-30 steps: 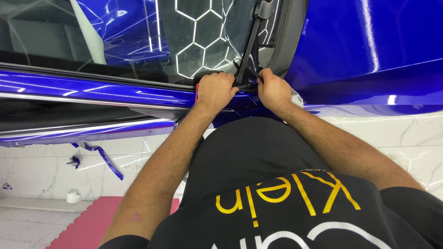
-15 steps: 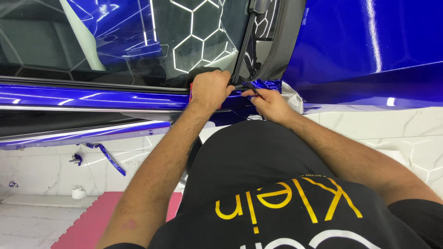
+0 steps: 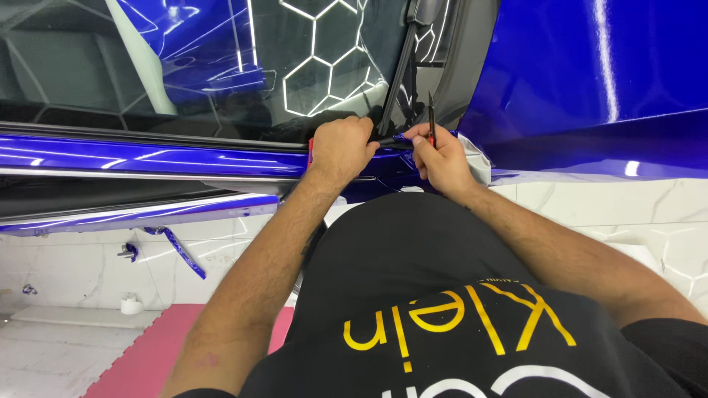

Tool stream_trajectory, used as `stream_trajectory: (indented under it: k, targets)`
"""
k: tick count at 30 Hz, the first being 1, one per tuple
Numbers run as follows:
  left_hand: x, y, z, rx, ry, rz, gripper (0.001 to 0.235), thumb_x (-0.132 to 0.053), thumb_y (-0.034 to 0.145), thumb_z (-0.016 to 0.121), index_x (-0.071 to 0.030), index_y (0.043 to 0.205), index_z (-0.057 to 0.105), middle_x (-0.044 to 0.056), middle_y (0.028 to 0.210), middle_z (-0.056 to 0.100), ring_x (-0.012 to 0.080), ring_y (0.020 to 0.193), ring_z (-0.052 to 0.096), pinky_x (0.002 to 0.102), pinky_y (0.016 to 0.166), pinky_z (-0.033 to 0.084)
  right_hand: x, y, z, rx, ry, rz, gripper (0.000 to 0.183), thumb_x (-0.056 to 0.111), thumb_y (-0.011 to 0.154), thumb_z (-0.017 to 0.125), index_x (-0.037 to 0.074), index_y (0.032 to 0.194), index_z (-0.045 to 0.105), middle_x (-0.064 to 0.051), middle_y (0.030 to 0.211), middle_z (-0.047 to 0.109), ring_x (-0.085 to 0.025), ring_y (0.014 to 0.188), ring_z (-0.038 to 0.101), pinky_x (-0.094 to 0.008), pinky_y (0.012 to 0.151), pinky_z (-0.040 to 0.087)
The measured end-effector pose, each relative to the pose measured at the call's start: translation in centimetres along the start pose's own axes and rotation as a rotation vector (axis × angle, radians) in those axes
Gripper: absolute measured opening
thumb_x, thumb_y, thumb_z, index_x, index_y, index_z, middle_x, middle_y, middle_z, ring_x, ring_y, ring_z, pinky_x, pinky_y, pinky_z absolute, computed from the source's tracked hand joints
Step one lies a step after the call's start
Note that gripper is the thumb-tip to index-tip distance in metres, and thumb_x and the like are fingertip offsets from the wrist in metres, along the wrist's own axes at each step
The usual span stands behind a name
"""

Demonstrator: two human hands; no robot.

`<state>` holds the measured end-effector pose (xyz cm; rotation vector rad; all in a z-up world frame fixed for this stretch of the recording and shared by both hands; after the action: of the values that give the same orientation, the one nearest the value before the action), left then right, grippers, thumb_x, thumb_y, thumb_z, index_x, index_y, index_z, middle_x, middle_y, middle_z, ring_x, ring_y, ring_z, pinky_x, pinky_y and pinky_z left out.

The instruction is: The person applies a blue vinyl wrap to the lower edge of a car door using a red squeegee to smooth the material and a knife to trim excess. The person works along the door's bottom edge, tucking the wrap into the seam and cutting it flush with the body line.

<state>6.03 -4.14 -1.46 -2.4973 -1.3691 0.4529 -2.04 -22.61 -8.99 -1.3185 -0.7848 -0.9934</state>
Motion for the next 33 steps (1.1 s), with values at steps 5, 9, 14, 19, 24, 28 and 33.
stream_trajectory:
  k: [5,9,14,19,24,28,33]
  targets:
    - [0.7,1.9,0.6,0.055,-0.091,-0.119,0.021,-0.026,0.092,0.088,-0.008,0.100,0.081,0.009,0.077,0.077,0.0296,0.075,0.082,0.043,0.067,0.068,0.2,-0.2,2.8,0.110,0.035,0.142,0.024,0.010,0.097,0.085,0.002,0.119,0.082,-0.008,0.076,0.078,-0.005,0.045,0.056,-0.018,0.039,0.039]
    - [1.3,3.0,1.8,0.089,-0.112,-0.222,0.020,-0.022,0.085,0.091,-0.006,0.095,0.082,0.012,0.074,0.077,0.0353,0.078,0.084,0.049,0.065,0.068,-1.0,-0.6,5.9,0.228,0.196,0.282,0.054,0.010,0.088,0.097,-0.004,0.132,0.069,-0.013,0.096,0.085,0.001,0.051,0.061,-0.010,0.036,0.038]
    - [0.5,2.0,0.2,0.125,-0.135,-0.278,0.017,-0.015,0.087,0.089,-0.004,0.099,0.085,0.016,0.078,0.080,0.0392,0.083,0.084,0.052,0.072,0.069,-2.7,-0.7,7.0,0.160,0.065,0.237,0.056,0.013,0.080,0.105,-0.002,0.126,0.077,-0.005,0.079,0.079,-0.002,0.059,0.062,-0.014,0.051,0.038]
    - [0.2,1.3,-0.4,0.130,-0.167,-0.314,0.019,-0.013,0.087,0.090,-0.001,0.102,0.086,0.021,0.082,0.082,0.0430,0.089,0.085,0.055,0.078,0.069,-4.0,-0.5,7.8,0.064,-0.002,0.193,0.040,0.010,0.078,0.103,0.005,0.114,0.086,0.005,0.060,0.066,0.000,0.051,0.050,-0.012,0.051,0.032]
    - [0.3,0.8,-0.5,0.133,-0.172,-0.305,0.024,-0.019,0.086,0.093,-0.003,0.104,0.087,0.021,0.084,0.082,0.0429,0.091,0.085,0.056,0.078,0.070,-4.9,-1.1,8.1,0.039,0.053,0.206,0.025,0.008,0.079,0.100,0.009,0.101,0.088,0.006,0.060,0.063,-0.001,0.053,0.051,-0.013,0.054,0.036]
    - [0.5,1.3,-0.5,0.121,-0.220,-0.339,0.019,-0.008,0.089,0.089,0.002,0.105,0.086,0.024,0.087,0.083,0.0463,0.094,0.084,0.060,0.081,0.070,-6.2,-0.8,8.5,0.034,0.024,0.175,0.043,0.017,0.077,0.106,0.007,0.115,0.086,0.004,0.060,0.063,-0.002,0.052,0.054,-0.016,0.051,0.036]
    - [0.7,1.3,-1.0,0.173,-0.234,-0.369,0.020,-0.012,0.091,0.087,-0.003,0.108,0.086,0.019,0.091,0.084,0.0427,0.100,0.084,0.059,0.084,0.069,-8.4,1.1,9.4,-0.005,0.083,0.215,0.036,0.017,0.079,0.106,0.007,0.106,0.086,0.004,0.057,0.061,-0.003,0.048,0.055,-0.017,0.046,0.035]
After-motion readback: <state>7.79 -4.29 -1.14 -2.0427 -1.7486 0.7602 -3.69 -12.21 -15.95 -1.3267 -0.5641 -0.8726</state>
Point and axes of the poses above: each hand's wrist, its own y-axis towards the middle knuckle, its own z-axis out of the palm, x = y × z, the point moved 6 cm from there along y, towards the middle knuckle
